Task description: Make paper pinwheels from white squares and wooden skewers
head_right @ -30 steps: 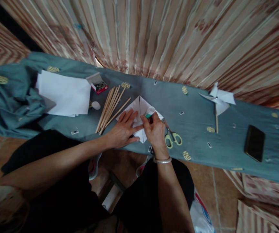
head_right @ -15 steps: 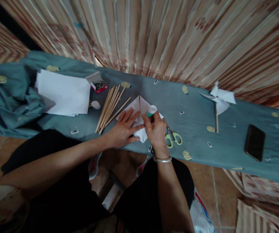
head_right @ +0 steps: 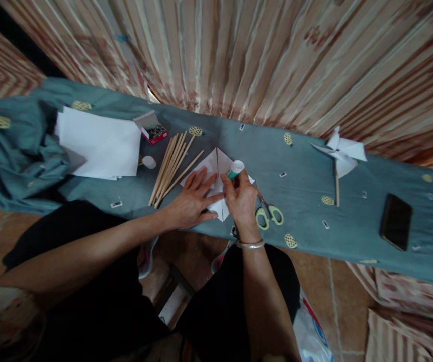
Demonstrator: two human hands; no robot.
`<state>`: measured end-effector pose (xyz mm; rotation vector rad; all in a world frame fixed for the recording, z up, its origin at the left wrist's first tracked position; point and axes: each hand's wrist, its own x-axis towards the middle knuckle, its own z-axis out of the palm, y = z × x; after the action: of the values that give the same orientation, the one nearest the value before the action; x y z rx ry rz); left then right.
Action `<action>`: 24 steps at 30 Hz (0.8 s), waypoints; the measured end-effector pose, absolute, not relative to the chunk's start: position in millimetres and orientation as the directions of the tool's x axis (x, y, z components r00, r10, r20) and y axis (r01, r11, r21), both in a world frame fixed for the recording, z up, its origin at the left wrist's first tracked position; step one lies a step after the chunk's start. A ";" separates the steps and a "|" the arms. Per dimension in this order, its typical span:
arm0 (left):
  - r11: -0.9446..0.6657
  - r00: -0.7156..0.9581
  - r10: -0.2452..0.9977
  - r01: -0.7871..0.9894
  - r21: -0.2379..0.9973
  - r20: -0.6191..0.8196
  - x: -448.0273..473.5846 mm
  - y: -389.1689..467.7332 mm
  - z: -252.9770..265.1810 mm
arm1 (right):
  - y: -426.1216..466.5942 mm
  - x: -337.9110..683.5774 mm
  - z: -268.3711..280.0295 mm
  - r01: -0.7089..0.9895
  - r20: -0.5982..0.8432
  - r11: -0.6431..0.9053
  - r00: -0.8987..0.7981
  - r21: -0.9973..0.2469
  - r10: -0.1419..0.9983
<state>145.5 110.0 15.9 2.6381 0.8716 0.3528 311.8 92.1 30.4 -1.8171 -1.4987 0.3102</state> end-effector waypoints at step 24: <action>-0.763 0.789 0.602 0.523 0.381 0.123 145.0 110.5 15.2 | 90.5 307.5 33.9 0.766 0.253 0.006 0.204 -0.643 0.946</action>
<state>145.0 110.5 15.2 2.6518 0.8605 0.3413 307.5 90.5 33.9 -1.7959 -1.5999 0.3337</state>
